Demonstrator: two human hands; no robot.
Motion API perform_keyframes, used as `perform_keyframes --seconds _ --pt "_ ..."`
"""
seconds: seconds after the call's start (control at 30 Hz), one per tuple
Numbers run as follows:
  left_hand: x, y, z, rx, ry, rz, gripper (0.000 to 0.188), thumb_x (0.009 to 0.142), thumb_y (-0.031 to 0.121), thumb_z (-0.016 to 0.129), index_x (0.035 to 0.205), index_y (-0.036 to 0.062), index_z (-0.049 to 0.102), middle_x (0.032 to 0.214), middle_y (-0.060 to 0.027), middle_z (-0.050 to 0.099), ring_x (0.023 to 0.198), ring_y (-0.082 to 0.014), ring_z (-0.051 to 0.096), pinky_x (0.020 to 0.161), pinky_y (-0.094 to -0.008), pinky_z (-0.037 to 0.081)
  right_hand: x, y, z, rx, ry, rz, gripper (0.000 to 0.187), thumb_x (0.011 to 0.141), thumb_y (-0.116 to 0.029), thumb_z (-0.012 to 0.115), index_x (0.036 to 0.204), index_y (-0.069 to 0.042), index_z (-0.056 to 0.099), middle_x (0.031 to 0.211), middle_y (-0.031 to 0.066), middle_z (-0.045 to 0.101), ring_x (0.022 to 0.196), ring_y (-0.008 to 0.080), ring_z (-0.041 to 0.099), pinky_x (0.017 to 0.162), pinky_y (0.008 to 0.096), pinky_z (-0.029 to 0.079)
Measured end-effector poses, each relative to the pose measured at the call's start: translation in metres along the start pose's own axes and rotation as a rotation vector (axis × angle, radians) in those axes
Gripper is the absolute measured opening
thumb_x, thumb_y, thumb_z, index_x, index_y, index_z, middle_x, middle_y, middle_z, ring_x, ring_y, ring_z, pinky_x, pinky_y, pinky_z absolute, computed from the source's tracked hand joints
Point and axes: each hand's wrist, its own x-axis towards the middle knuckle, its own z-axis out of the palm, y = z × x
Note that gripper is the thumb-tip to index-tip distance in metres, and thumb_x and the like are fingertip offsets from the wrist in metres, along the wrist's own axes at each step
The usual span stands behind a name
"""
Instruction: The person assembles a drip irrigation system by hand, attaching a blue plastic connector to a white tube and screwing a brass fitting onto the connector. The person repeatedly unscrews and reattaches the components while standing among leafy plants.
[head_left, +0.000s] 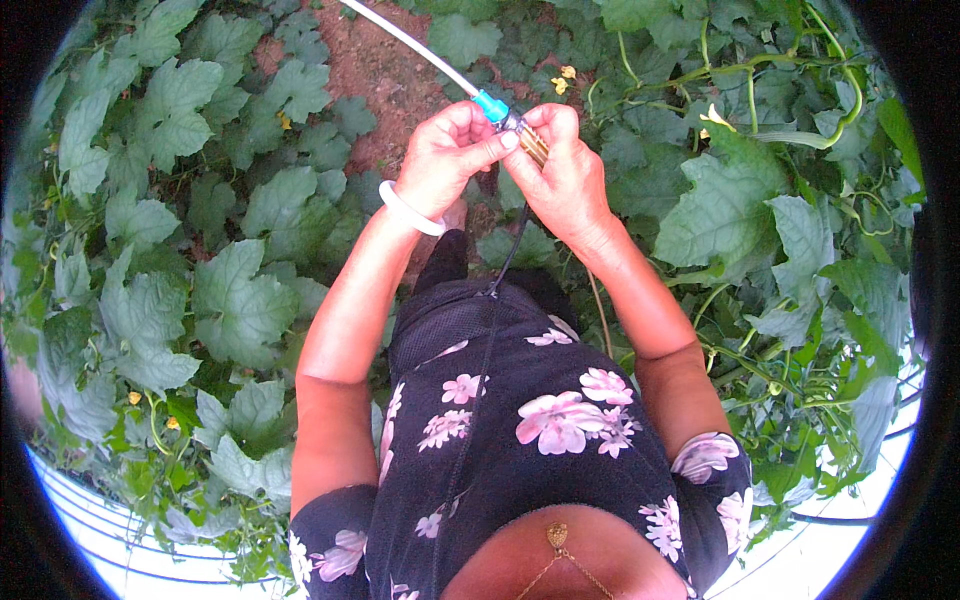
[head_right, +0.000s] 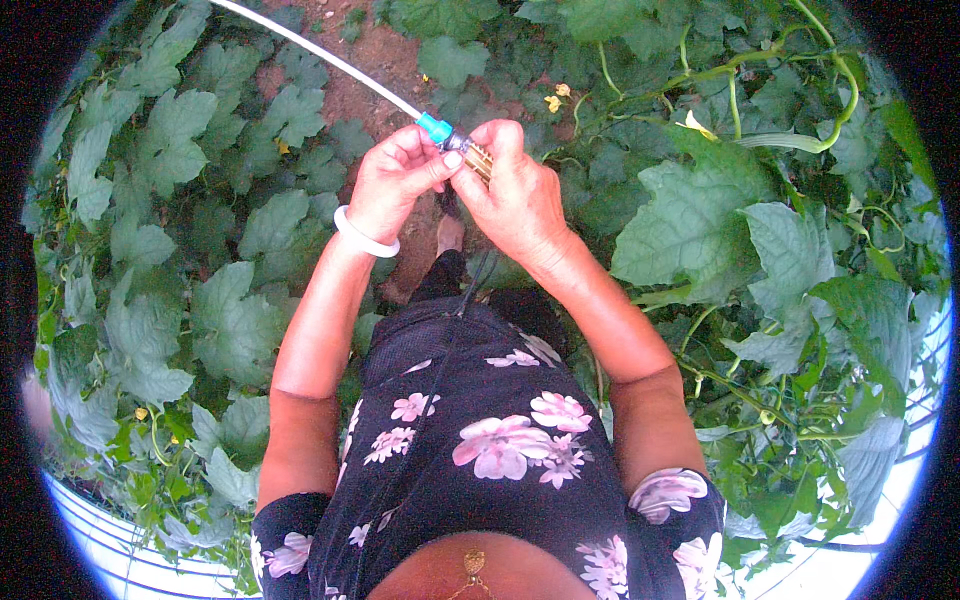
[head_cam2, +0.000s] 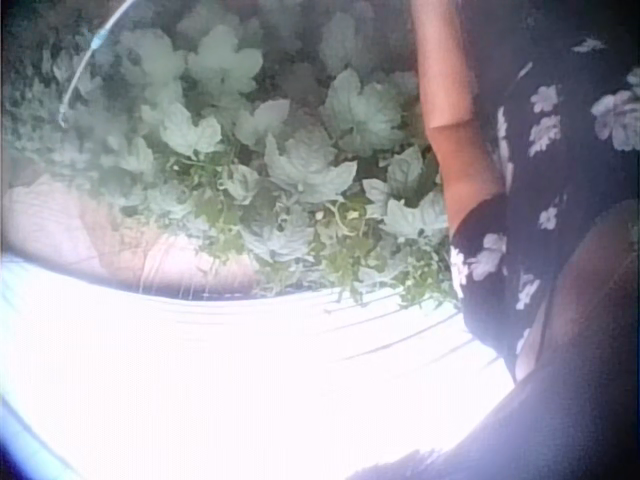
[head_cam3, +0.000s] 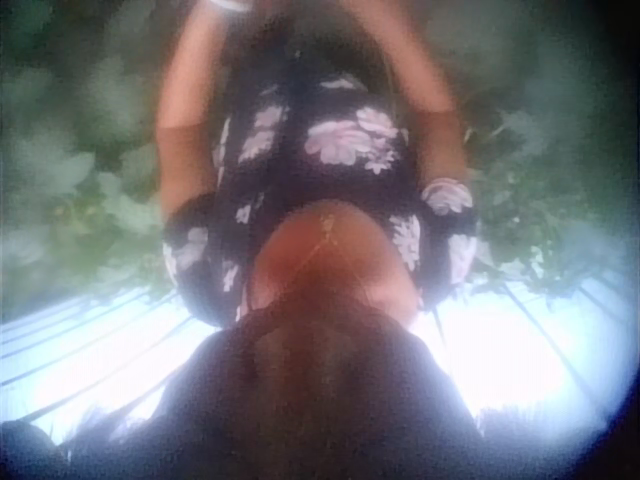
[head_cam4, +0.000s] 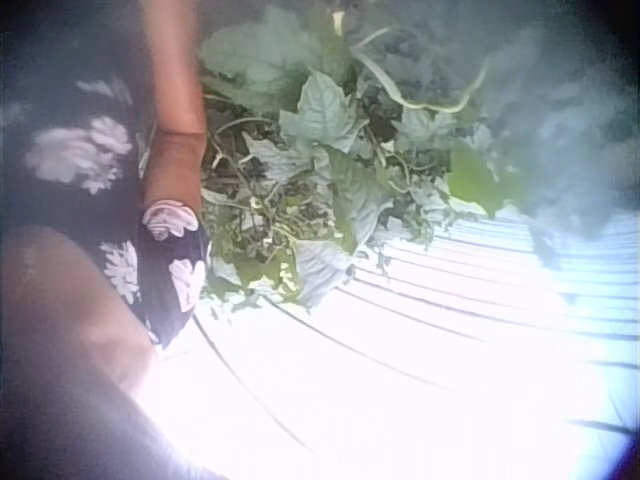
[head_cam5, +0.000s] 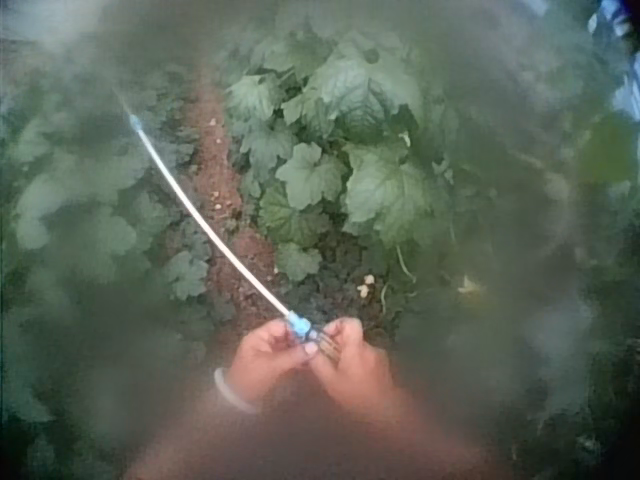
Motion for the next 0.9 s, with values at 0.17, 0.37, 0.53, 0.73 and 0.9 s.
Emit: perform_keyframes --seconds 0.17,0.37,0.53,0.73,0.9 --pt "-0.006 0.003 -0.002 0.082 0.071 0.135 0.010 0.089 0.010 0.076 0.088 0.0083 0.067 0.085 0.0035 0.064 0.074 -0.0048 0.055 0.064 -0.0215 0.042 -0.004 0.000 -0.001 -0.100 -0.001 -0.039 0.039 0.092 -0.026 0.071 0.115 -0.008 0.045 0.086 0.0157 0.069 0.075 0.0364 0.071 0.060 0.0455 0.056" --pt "-0.015 0.011 -0.001 0.029 0.093 -0.001 0.007 0.092 0.008 0.072 0.094 0.0103 0.066 0.081 0.0032 0.063 0.070 -0.0051 0.057 0.061 -0.0194 0.043 -0.009 0.007 0.003 -0.154 0.020 -0.104 0.035 0.089 -0.022 0.072 0.112 -0.008 0.050 0.087 0.0149 0.069 0.075 0.0353 0.071 0.061 0.0446 0.055" --pt "-0.017 0.000 -0.006 -0.112 0.105 -0.119 0.007 0.094 0.009 0.071 0.098 0.0103 0.065 0.079 0.0043 0.063 0.066 -0.0045 0.053 0.059 -0.0190 0.039 -0.010 0.007 0.004 -0.175 0.014 -0.127 0.035 0.088 -0.021 0.074 0.109 -0.007 0.051 0.087 0.0140 0.068 0.075 0.0340 0.071 0.062 0.0432 0.055" --pt "-0.015 0.000 0.010 -0.050 0.173 -0.055 0.008 0.092 0.013 0.074 0.090 0.0052 0.071 0.075 0.0044 0.064 0.064 -0.0029 0.049 0.057 -0.0209 0.036 -0.013 0.011 0.010 -0.157 0.035 -0.122 0.037 0.090 -0.022 0.074 0.113 -0.009 0.049 0.080 0.0115 0.069 0.070 0.0301 0.072 0.058 0.0411 0.055" --pt "-0.020 -0.016 0.003 -0.096 0.101 -0.121 0.006 0.090 0.011 0.075 0.087 0.0059 0.075 0.078 0.0011 0.068 0.065 -0.0061 0.051 0.060 -0.0238 0.039 -0.013 0.008 0.009 -0.144 -0.008 -0.078 0.037 0.092 -0.023 0.073 0.114 -0.008 0.048 0.082 0.0134 0.068 0.072 0.0299 0.072 0.060 0.0406 0.055"
